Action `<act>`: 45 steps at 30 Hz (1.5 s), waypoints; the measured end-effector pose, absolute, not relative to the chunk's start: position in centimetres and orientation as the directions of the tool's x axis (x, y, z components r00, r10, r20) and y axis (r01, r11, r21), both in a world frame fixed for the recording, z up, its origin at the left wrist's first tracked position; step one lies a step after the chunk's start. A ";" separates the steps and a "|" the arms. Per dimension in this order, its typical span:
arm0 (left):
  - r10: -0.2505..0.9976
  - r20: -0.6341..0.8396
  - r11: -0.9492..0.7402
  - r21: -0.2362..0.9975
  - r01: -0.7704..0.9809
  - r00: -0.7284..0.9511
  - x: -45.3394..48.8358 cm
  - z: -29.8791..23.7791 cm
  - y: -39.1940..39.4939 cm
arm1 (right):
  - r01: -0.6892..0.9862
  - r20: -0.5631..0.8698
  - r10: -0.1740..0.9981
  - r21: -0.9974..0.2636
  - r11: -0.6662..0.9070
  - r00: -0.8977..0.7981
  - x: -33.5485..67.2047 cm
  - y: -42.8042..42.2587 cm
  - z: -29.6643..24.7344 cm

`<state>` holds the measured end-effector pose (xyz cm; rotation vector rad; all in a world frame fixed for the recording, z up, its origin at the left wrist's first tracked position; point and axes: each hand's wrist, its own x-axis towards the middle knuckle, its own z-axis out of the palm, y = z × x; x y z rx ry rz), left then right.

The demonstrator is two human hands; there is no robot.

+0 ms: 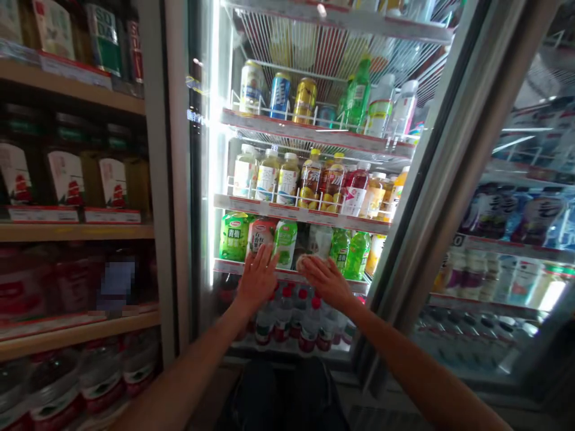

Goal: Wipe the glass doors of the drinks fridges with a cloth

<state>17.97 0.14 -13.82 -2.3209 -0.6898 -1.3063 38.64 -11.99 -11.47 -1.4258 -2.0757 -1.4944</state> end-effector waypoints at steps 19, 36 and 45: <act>0.312 0.882 -0.765 0.013 0.644 0.354 14.2 -11.8 3.0 | 0.893 0.816 0.455 0.440 -0.093 -0.355 34.8 -7.6 -5.2; 0.320 0.839 -0.709 -0.097 0.699 0.440 10.9 -12.5 4.1 | 0.811 0.675 0.503 0.577 0.096 -0.540 31.6 -5.2 -8.3; 0.322 0.826 -0.672 -0.145 0.726 0.463 9.0 -10.9 5.7 | 0.885 0.798 0.430 0.466 0.007 -0.423 29.2 -2.5 -3.4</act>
